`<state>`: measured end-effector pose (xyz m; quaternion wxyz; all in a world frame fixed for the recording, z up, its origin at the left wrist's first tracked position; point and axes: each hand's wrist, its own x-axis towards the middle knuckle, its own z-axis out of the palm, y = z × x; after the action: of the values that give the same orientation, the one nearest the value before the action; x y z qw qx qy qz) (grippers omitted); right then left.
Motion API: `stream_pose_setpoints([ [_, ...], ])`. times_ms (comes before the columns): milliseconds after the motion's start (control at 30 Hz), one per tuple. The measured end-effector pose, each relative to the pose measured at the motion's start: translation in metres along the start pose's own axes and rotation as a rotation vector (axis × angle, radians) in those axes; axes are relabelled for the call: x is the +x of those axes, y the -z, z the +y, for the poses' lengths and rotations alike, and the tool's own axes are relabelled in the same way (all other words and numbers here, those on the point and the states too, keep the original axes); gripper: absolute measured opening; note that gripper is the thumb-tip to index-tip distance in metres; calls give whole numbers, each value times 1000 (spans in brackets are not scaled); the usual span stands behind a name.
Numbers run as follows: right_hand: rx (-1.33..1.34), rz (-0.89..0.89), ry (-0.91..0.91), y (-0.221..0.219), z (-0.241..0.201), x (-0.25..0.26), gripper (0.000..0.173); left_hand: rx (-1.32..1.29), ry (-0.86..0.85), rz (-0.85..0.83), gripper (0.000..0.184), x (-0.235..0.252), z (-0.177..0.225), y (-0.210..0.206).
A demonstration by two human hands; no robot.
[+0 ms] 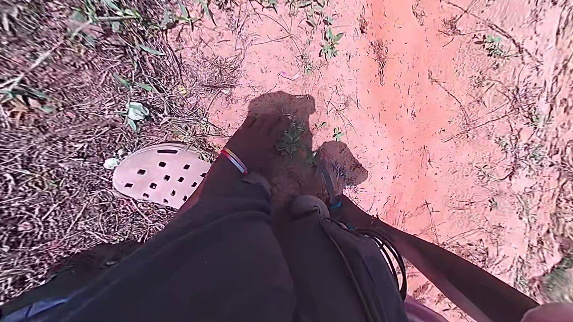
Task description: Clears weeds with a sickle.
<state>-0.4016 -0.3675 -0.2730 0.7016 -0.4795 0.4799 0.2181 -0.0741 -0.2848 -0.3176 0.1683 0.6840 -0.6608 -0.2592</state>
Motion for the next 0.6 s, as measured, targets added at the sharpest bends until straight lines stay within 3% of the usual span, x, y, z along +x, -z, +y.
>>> stream_pose_setpoints([
  [167,-44,124,32,-6,-6,-6,20,22,-39,-37,54,18,1,11],
  [300,-162,172,-52,17,2,-22,14,86,-118,-300,39,51,4,14],
  [367,-167,199,-92,36,12,-32,14,86,-106,-397,40,60,11,16],
  [467,-33,344,-32,61,21,-37,16,35,5,-317,37,51,16,16],
  [600,385,726,302,69,0,12,12,-161,221,36,24,14,5,0],
])
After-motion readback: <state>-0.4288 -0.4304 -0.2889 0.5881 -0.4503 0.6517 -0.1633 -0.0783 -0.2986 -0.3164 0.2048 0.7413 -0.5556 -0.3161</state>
